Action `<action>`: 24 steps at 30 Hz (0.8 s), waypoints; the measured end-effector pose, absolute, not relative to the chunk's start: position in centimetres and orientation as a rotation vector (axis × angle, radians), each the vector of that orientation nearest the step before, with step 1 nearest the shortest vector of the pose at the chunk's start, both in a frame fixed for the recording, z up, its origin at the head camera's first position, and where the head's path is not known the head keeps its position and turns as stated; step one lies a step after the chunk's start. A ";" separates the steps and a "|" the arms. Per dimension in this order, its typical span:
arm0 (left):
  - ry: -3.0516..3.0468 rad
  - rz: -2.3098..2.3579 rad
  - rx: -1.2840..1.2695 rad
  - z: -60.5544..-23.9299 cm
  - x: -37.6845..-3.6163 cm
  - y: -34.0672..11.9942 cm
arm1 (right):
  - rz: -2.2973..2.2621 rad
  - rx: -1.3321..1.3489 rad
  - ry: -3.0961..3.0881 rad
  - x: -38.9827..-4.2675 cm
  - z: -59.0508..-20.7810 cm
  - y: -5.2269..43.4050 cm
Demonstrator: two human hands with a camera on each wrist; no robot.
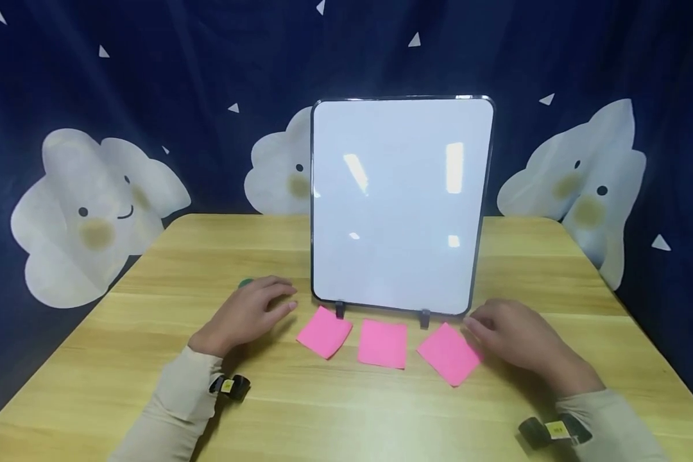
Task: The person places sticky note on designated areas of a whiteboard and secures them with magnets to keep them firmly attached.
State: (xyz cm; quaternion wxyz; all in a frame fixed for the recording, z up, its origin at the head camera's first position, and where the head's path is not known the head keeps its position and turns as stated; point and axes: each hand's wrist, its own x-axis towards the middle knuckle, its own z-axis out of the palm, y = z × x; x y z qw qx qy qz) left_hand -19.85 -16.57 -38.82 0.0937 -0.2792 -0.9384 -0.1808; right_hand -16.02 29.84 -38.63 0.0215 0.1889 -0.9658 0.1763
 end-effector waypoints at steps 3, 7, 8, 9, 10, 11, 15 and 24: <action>-2.761 -0.576 -0.814 -38.8 -19.6 -17.2 | 0.576 0.600 -3.007 -16.0 -38.8 29.2; -2.719 -0.583 -0.813 -38.9 -19.6 -17.7 | 0.591 0.606 -3.012 -16.0 -38.8 29.1; -2.706 -0.573 -0.819 -38.9 -19.7 -17.7 | 0.597 0.613 -3.010 -16.1 -38.9 29.2; -2.701 -0.558 -0.821 -38.8 -19.8 -17.8 | 0.596 0.610 -3.008 -16.1 -38.9 29.3; -2.691 -0.546 -0.827 -38.7 -20.0 -17.7 | 0.591 0.603 -3.006 -16.0 -38.9 29.6; -2.684 -0.535 -0.831 -38.6 -20.1 -17.6 | 0.588 0.597 -2.999 -16.0 -38.9 29.8; -2.706 -0.494 -0.792 -38.0 -20.5 -17.9 | 0.621 0.628 -2.967 -15.7 -39.3 30.3; -2.832 -0.516 -0.613 -37.9 -20.5 -20.5 | 0.619 0.717 -2.944 -16.0 -39.4 29.6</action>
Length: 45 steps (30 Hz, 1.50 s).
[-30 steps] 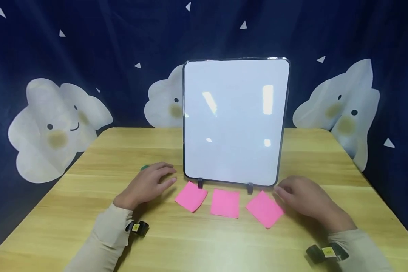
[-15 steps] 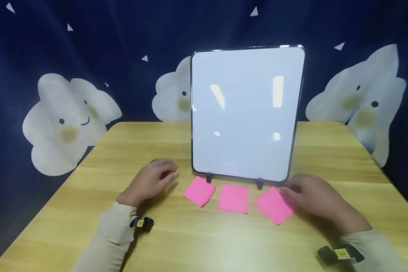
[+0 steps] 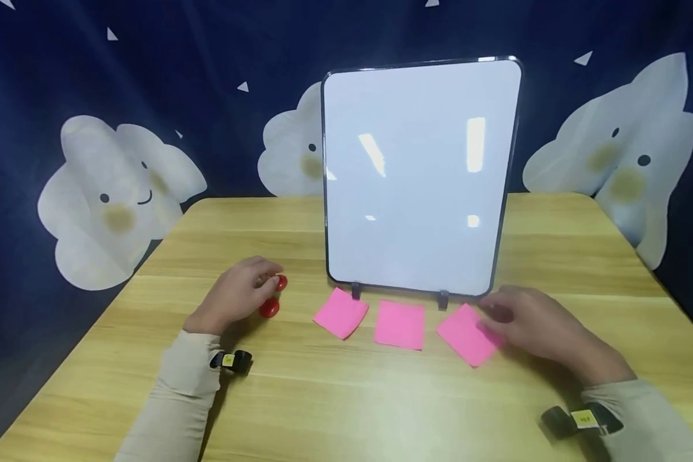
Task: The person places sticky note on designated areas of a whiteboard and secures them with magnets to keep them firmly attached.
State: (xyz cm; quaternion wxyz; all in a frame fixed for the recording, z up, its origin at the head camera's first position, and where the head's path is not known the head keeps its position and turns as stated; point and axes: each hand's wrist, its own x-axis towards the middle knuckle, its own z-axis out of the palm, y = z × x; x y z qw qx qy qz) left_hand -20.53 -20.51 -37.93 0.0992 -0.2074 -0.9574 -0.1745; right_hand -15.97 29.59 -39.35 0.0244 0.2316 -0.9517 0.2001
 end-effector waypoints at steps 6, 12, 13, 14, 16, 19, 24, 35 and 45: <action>-2.894 -0.524 -0.548 -38.0 -20.9 -21.0 | 0.656 0.709 -2.963 -16.1 -38.9 29.6; -2.936 -0.520 -0.522 -38.6 -20.7 -21.0 | 0.709 0.713 -3.004 -16.1 -39.1 29.9; -2.942 -0.522 -0.515 -38.7 -20.6 -20.9 | 0.714 0.706 -3.015 -16.1 -39.1 30.0; -2.947 -0.526 -0.511 -38.7 -20.6 -20.9 | 0.718 0.702 -3.023 -16.0 -39.2 30.0; -2.958 -0.523 -0.496 -38.8 -20.5 -21.0 | 0.739 0.702 -3.033 -16.1 -39.3 30.0; -2.966 -0.524 -0.482 -38.7 -20.5 -21.1 | 0.785 0.696 -3.046 -16.2 -39.4 30.0; -2.973 -0.510 -0.461 -38.8 -20.2 -21.1 | 0.823 0.653 -3.053 -16.2 -39.7 29.8; -2.975 -0.485 -0.488 -38.9 -20.2 -20.2 | 0.895 0.624 -2.965 -15.9 -39.8 30.3; -2.976 -0.481 -0.453 -39.4 -20.2 -20.6 | 0.926 0.658 -2.933 -16.0 -40.2 30.3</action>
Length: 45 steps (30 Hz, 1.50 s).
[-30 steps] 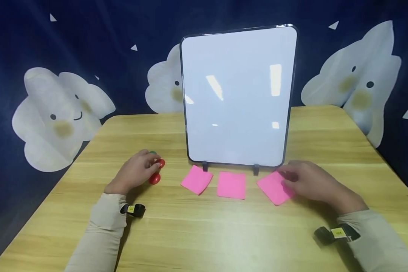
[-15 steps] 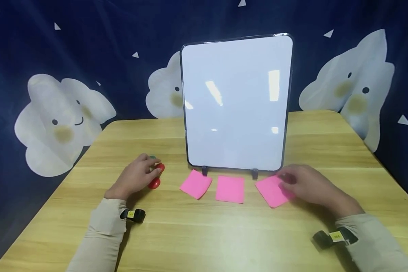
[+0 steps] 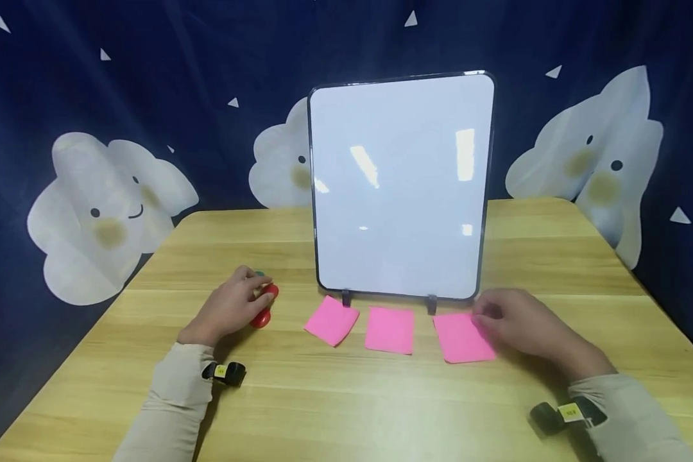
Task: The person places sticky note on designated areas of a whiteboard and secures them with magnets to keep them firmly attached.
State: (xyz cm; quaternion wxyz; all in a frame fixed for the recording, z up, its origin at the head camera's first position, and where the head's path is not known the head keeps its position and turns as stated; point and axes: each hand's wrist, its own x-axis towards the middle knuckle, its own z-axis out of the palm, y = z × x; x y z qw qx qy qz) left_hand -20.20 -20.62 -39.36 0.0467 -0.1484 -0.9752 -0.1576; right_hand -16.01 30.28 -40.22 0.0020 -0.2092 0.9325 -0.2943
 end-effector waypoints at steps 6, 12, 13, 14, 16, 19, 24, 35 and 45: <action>-2.980 -0.467 -0.458 -39.5 -20.3 -20.7 | -0.999 -0.588 2.860 -15.9 -40.0 30.2; -2.977 -0.474 -0.485 -39.5 -20.6 -21.0 | -1.054 -0.522 2.836 -16.1 -39.7 30.4; -2.976 -0.471 -0.487 -39.5 -20.6 -21.1 | -1.056 -0.515 2.837 -16.2 -39.8 30.4; -2.975 -0.463 -0.486 -39.4 -20.6 -21.2 | -1.061 -0.504 2.836 -16.2 -39.8 30.3; -2.971 -0.450 -0.489 -39.4 -20.5 -21.5 | -1.084 -0.486 2.828 -16.3 -39.9 30.2; -2.973 -0.428 -0.474 -39.2 -20.4 -21.7 | -1.123 -0.498 2.811 -16.4 -39.6 30.1; -2.983 -0.431 -0.462 -39.1 -20.4 -21.5 | -1.179 -0.453 2.789 -16.5 -39.3 30.3; -2.970 -0.440 -0.482 -39.2 -20.8 -21.1 | -1.235 -0.413 2.838 -16.1 -39.4 30.5; -2.989 -0.460 -0.471 -39.8 -20.4 -20.8 | -1.233 -0.369 2.886 -15.6 -39.6 30.5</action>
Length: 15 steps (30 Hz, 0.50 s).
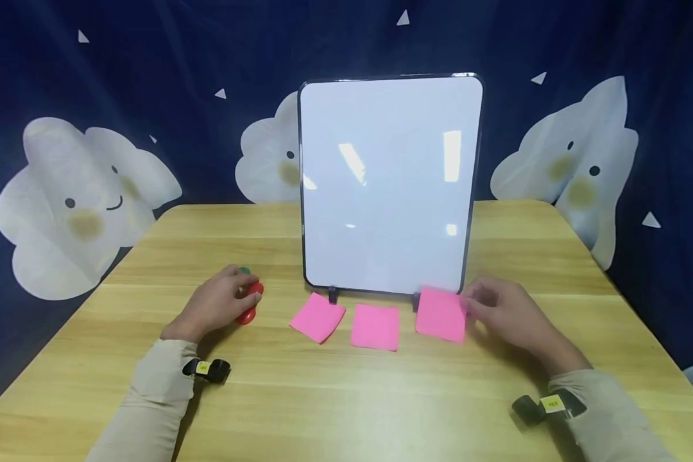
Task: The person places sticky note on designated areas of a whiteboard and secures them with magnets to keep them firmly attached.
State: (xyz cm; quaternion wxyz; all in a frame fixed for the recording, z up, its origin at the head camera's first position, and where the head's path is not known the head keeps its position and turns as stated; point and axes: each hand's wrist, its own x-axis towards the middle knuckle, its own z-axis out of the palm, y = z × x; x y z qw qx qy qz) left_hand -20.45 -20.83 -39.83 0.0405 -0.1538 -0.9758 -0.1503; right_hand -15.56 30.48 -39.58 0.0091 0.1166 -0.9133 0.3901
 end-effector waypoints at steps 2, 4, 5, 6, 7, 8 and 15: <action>-2.998 -0.468 -0.447 -39.9 -20.5 -20.9 | 1.202 0.359 -2.843 -15.5 -39.6 30.4; -2.997 -0.482 -0.429 -40.0 -20.5 -21.0 | 1.187 0.358 -2.837 -15.5 -39.6 30.3; -2.996 -0.492 -0.423 -40.0 -20.5 -21.0 | 1.188 0.360 -2.830 -15.6 -39.6 30.2; -2.995 -0.501 -0.417 -40.1 -20.5 -21.1 | 1.197 0.360 -2.824 -15.5 -39.6 30.2; -2.995 -0.512 -0.410 -40.1 -20.5 -21.1 | 1.211 0.353 -2.820 -15.5 -39.5 30.2; -2.996 -0.527 -0.404 -40.1 -20.5 -21.2 | 1.226 0.353 -2.812 -15.5 -39.4 30.2; -2.997 -0.633 -0.383 -40.1 -20.7 -20.9 | 1.335 0.324 -2.763 -15.2 -39.1 30.5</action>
